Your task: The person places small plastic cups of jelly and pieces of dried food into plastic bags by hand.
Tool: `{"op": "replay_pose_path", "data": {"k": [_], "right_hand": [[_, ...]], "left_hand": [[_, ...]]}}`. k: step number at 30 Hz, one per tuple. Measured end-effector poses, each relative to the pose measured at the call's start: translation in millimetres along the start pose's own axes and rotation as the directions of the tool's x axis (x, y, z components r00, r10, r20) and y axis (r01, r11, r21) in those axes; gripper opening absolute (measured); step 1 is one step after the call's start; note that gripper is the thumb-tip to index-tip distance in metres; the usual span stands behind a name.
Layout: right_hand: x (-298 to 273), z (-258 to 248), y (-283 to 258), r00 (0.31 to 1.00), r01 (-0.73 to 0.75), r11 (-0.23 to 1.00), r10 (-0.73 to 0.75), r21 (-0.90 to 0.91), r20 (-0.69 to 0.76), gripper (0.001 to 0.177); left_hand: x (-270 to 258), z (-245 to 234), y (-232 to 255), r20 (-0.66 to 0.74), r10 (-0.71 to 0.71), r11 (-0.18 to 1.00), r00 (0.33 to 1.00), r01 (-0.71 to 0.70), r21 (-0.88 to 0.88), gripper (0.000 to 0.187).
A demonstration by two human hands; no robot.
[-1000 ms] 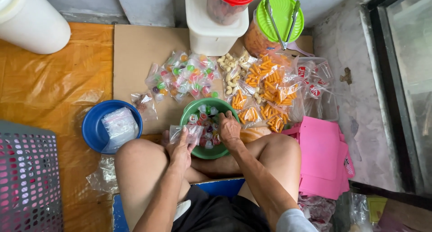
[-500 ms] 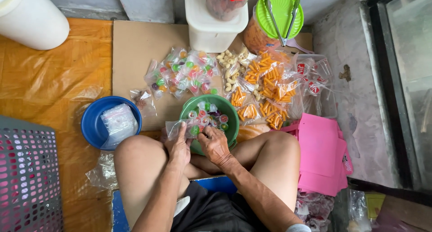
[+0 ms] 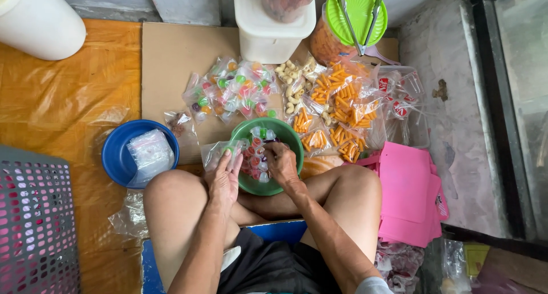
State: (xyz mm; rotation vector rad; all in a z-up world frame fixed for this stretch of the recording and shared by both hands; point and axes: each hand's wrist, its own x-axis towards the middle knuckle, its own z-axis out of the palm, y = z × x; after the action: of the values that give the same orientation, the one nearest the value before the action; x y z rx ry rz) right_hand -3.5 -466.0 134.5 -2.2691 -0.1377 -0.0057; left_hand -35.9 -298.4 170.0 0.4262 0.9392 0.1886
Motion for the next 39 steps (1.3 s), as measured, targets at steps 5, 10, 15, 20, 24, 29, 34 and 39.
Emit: {"op": "replay_pose_path", "data": {"k": [5, 10, 15, 20, 24, 29, 34, 39], "right_hand": [[-12, 55, 31, 0.946, 0.180, 0.898, -0.046, -0.403, 0.321, 0.021], [-20, 74, 25, 0.934, 0.210, 0.812, -0.002, -0.545, 0.358, 0.020], [-15, 37, 4, 0.936, -0.320, 0.946, 0.306, 0.056, 0.176, 0.015], [-8, -3, -26, 0.831, -0.553, 0.587, 0.439, 0.591, 0.342, 0.016], [-14, -1, -46, 0.827, -0.562, 0.588, 0.383, 0.581, 0.412, 0.017], [-15, 21, -33, 0.826, -0.562, 0.650, 0.407, 0.511, 0.391, 0.012], [5, 15, -21, 0.837, -0.543, 0.711, 0.414, 0.447, 0.357, 0.022], [28, 20, 2, 0.921, -0.335, 0.931, 0.356, -0.148, 0.156, 0.022]], "left_hand": [[0, 1, 0, -0.014, 0.008, 1.000, 1.000, -0.008, 0.005, 0.029], [-4, 5, 3, -0.036, 0.007, 1.000, 0.999, -0.006, 0.028, 0.030], [11, -6, -5, -0.039, -0.001, 1.000, 0.999, 0.002, 0.022, 0.030], [22, -14, -17, -0.010, -0.006, 0.998, 1.000, 0.007, 0.057, 0.032], [14, -16, -16, 0.024, 0.009, 0.985, 1.000, -0.013, 0.169, 0.040], [19, -20, -30, 0.071, 0.029, 0.968, 0.997, -0.046, 0.247, 0.061], [18, -17, -25, 0.042, 0.032, 0.971, 0.999, -0.041, 0.237, 0.057], [31, -24, -35, 0.016, 0.042, 0.979, 0.999, -0.044, 0.199, 0.044]]}}
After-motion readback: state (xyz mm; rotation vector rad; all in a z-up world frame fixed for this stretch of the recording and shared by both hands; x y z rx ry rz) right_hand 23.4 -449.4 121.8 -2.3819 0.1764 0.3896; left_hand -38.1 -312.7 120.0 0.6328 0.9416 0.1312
